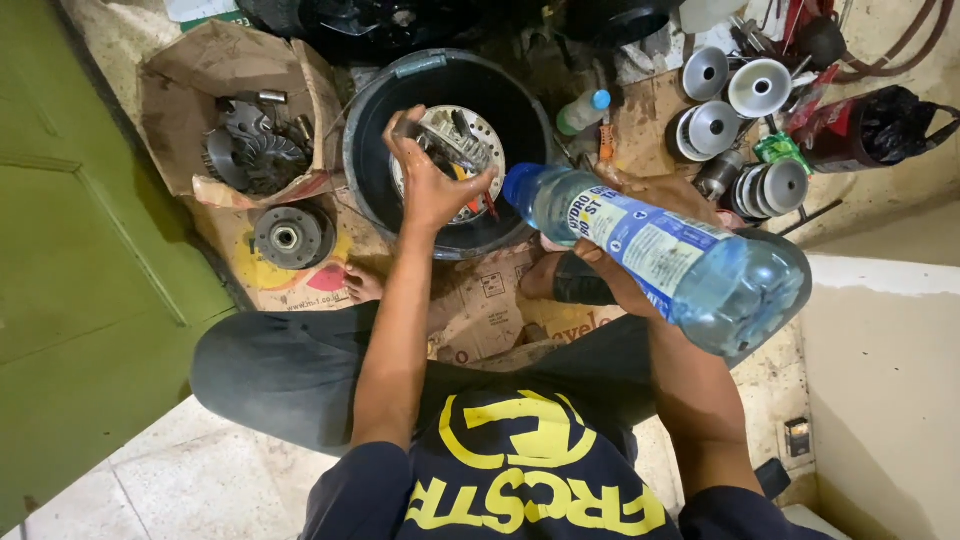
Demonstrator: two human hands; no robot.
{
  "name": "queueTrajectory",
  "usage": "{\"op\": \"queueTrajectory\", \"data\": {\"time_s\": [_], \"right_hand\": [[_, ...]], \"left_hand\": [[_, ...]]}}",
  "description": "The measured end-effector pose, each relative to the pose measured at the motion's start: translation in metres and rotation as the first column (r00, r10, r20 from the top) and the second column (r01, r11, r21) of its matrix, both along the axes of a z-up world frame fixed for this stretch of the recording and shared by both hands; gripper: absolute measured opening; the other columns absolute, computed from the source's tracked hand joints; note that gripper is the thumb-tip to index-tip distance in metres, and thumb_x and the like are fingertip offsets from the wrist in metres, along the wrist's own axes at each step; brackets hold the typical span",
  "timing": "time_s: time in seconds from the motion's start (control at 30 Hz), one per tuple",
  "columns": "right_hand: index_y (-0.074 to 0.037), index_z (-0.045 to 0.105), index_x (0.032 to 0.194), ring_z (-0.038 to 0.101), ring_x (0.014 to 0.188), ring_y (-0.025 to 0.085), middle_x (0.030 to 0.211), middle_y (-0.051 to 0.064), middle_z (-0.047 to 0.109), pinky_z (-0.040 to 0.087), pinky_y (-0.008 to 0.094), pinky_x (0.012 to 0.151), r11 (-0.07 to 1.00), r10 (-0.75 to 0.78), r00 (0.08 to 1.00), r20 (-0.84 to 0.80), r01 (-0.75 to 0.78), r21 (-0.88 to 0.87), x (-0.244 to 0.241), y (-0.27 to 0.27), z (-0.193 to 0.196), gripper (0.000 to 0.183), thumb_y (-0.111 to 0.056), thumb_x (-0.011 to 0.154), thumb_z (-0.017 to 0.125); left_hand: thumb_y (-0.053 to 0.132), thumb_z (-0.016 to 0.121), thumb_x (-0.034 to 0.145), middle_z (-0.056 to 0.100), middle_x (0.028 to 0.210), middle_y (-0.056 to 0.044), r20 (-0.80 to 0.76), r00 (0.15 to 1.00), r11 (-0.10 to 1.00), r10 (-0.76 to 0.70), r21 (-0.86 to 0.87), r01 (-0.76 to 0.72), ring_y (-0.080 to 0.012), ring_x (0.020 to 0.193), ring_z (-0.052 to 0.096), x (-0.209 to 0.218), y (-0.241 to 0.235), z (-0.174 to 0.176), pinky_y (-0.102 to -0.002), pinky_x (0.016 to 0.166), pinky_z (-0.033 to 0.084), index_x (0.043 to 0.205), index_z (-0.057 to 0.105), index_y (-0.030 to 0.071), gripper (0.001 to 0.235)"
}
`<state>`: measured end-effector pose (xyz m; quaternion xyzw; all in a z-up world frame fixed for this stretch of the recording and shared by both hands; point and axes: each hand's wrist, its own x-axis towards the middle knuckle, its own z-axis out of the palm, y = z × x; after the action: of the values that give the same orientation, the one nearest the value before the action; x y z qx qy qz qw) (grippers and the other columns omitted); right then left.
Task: Cleaning and inspecting a motorcycle clutch assembly using cleaning fluid and a brush
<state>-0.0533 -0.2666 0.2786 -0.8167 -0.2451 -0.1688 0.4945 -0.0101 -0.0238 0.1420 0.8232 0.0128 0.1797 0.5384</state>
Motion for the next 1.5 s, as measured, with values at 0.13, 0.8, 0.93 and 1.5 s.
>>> {"op": "queueTrajectory", "data": {"time_s": [0.13,0.8,0.93,1.5], "right_hand": [[-0.013,0.046,0.121,0.059,0.100,0.015,0.111,0.003,0.053,0.047,0.024,0.080,0.992,-0.005,1.000,0.023,0.008,-0.130,-0.007,0.000,-0.010,0.053,-0.008,0.083,0.084],[-0.005,0.053,0.131,0.042,0.143,0.028,0.141,0.015,0.053,0.057,0.058,0.091,0.399,0.647,0.761,-0.053,-0.278,0.874,0.008,0.002,-0.017,0.051,-0.049,0.104,0.048],[-0.009,0.048,0.106,0.054,0.091,0.016,0.104,0.004,0.055,0.044,0.024,0.082,0.990,-0.118,0.958,0.260,0.093,0.108,0.015,0.009,-0.020,0.023,-0.014,0.091,0.065],[-0.006,0.035,0.146,0.062,0.105,0.030,0.145,0.014,0.040,0.049,0.045,0.100,0.376,0.768,0.572,-0.288,-0.039,0.926,0.013,0.002,-0.038,0.093,-0.056,0.078,0.073]], "left_hand": [[0.024,0.093,0.064,0.019,0.132,-0.015,-0.115,0.992,0.997,0.050,0.062,-0.043,-0.0333,0.126,0.038,0.000,-0.004,0.003,-0.042,0.101,0.050,0.134,0.032,0.019,0.093],[0.027,0.098,0.064,0.033,0.148,-0.013,0.043,0.998,0.907,-0.041,0.421,0.019,-0.0339,0.135,0.040,0.000,0.002,-0.017,-0.052,0.103,0.037,0.149,0.021,0.014,0.115],[0.028,0.095,0.067,0.031,0.152,-0.017,-0.019,0.996,0.925,-0.083,0.370,0.084,-0.0387,0.141,0.033,-0.004,0.003,-0.011,-0.054,0.109,0.033,0.151,0.018,0.008,0.115],[0.015,0.086,0.073,0.071,0.099,-0.014,-0.472,0.880,0.286,-0.055,-0.852,-0.439,-0.0349,0.085,0.073,0.011,-0.015,-0.036,-0.054,0.063,0.063,0.098,0.063,0.011,0.034]]}}
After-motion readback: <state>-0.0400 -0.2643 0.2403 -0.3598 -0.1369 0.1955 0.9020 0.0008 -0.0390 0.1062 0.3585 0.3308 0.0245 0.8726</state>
